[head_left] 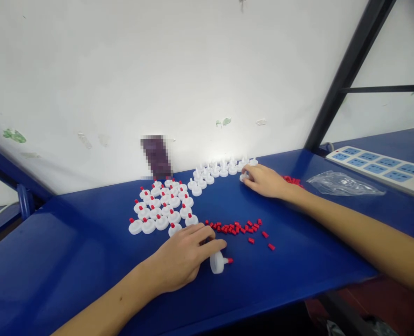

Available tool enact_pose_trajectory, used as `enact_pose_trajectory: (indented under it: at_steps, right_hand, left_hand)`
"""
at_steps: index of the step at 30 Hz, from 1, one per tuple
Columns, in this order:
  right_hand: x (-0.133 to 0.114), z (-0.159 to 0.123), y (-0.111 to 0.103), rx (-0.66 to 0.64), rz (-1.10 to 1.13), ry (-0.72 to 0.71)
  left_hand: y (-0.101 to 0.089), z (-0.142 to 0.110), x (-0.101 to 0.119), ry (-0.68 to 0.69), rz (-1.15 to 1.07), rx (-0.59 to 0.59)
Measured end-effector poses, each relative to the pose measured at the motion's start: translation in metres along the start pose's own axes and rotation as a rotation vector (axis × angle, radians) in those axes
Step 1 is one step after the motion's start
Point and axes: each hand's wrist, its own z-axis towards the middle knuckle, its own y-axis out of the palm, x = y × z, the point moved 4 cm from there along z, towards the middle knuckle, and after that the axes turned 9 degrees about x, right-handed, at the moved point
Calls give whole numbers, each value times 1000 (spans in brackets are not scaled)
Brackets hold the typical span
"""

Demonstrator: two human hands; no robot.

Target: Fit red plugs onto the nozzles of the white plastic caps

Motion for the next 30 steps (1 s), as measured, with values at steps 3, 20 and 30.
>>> enact_pose_trajectory:
  at_steps: [3, 20, 30]
  right_hand:
    - [-13, -4, -1, 4, 35, -46]
    - [-4, -3, 2, -85, -12, 123]
    - [-5, -5, 5, -113, -29, 98]
  left_hand:
    - [-4, -1, -1, -47, -76, 107]
    - [7, 5, 37, 129, 8, -54]
    - [4, 7, 36, 89, -47, -48]
